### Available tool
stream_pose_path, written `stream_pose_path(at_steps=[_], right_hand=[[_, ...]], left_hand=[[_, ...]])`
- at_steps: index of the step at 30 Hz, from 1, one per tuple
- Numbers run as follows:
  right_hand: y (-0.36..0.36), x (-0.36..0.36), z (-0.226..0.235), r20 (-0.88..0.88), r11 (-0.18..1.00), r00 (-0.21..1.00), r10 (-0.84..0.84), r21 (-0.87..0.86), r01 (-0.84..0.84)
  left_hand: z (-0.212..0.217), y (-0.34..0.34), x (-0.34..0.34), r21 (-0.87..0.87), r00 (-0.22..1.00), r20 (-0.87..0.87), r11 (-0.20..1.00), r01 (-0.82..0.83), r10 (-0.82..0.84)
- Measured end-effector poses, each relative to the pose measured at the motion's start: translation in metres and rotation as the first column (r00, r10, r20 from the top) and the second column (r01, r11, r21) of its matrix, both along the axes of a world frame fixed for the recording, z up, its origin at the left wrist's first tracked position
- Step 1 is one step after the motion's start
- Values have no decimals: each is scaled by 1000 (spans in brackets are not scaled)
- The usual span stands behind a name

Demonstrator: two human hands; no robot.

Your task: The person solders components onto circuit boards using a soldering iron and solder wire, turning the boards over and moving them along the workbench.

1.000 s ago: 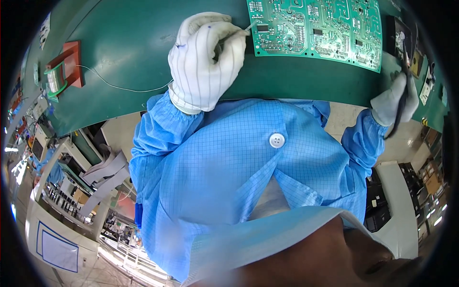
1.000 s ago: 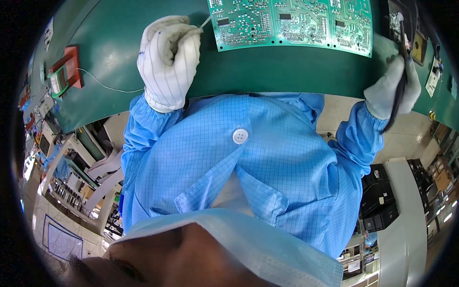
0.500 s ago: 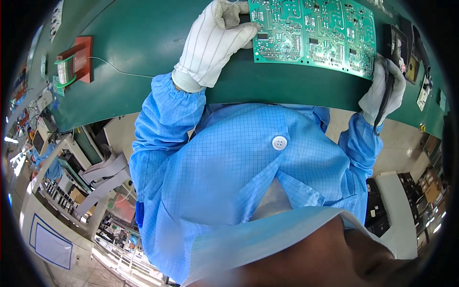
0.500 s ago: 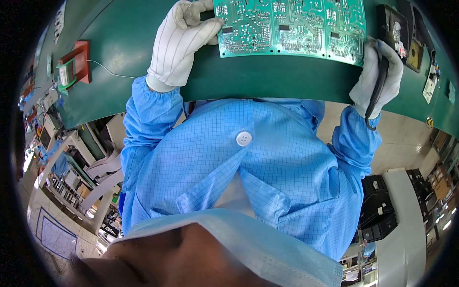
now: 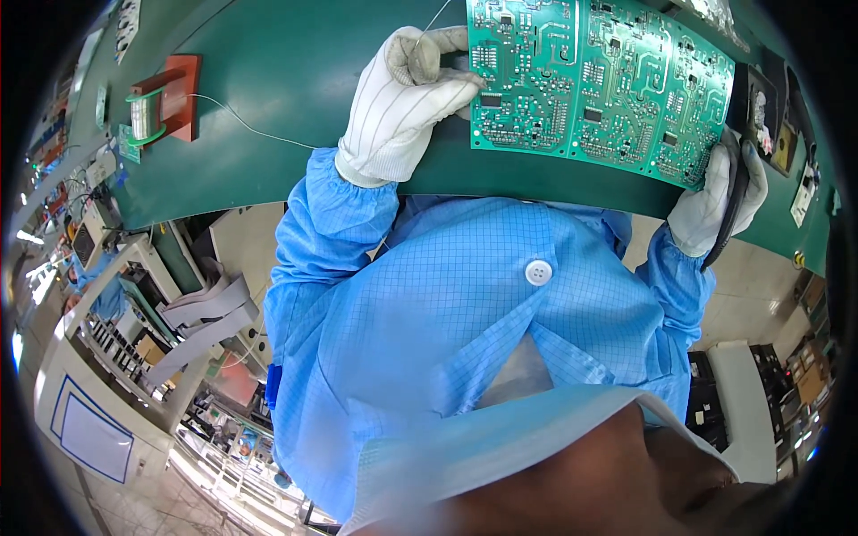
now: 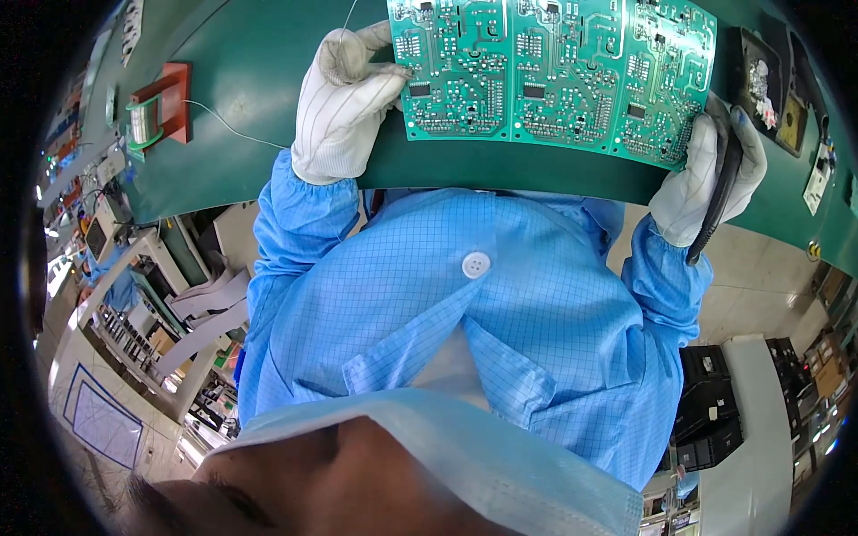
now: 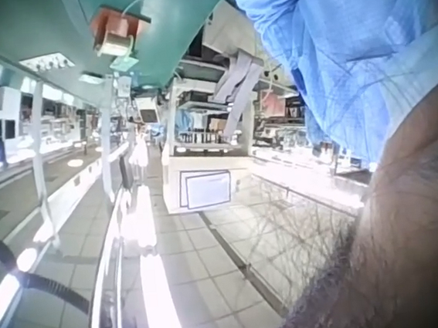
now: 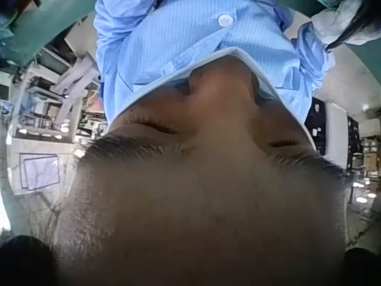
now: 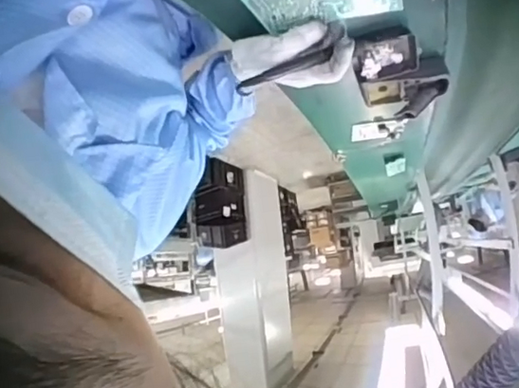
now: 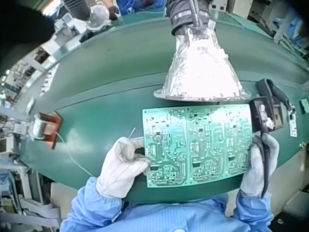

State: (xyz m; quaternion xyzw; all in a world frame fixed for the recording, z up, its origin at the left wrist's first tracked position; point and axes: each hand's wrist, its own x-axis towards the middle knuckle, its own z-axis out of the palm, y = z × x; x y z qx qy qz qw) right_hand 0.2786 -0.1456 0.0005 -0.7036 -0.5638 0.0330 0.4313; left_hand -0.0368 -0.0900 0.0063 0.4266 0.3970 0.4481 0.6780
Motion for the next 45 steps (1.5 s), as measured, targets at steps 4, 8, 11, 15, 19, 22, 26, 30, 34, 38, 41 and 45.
stream_pose_path(at_steps=[4, 8, 11, 15, 19, 22, 26, 30, 34, 38, 41, 45], right_hand=[[2, 2, -13, -308, 983, 945, 109, 174, -57], [0, 4, -14, -265, 981, 958, 112, 182, -65], [1, 3, -12, -274, 973, 952, 135, 220, -75], [1, 3, -11, -289, 973, 948, 131, 220, -68], [2, 3, -14, -282, 970, 948, 146, 230, -81], [2, 3, -14, -291, 969, 946, 141, 238, -71], [2, 5, -10, -274, 976, 955, 115, 211, -56], [1, 6, -10, -251, 980, 961, 112, 190, -65], [1, 8, -13, -214, 982, 970, 118, 171, -82], [1, 8, -14, -194, 984, 976, 102, 166, -70], [0, 8, -10, -177, 986, 980, 85, 158, -57], [1, 9, -10, -161, 986, 983, 86, 158, -61]], left_hand=[[-2, -1, -1, 9, 1000, -3, 1000, 7, -7], [-5, -1, -4, 28, 1000, 2, 999, 20, -20], [-5, -2, -1, 30, 1000, 15, 999, 20, -21], [-5, -2, 0, 35, 1000, 26, 999, 11, -12], [-6, -2, -1, 46, 1000, 5, 999, 11, -12], [-6, -3, -1, 44, 1000, -7, 999, 3, -3], [-7, 0, -1, 52, 999, 12, 998, 30, -31], [-8, 0, 0, 68, 998, 46, 997, 40, -44], [-7, -1, -2, 59, 999, -2, 997, 40, -40], [-7, -3, -2, 83, 1000, -8, 996, 29, -29], [-8, -2, -1, 84, 1000, 14, 996, 24, -26], [-7, -2, -2, 70, 999, -12, 997, 40, -39]])
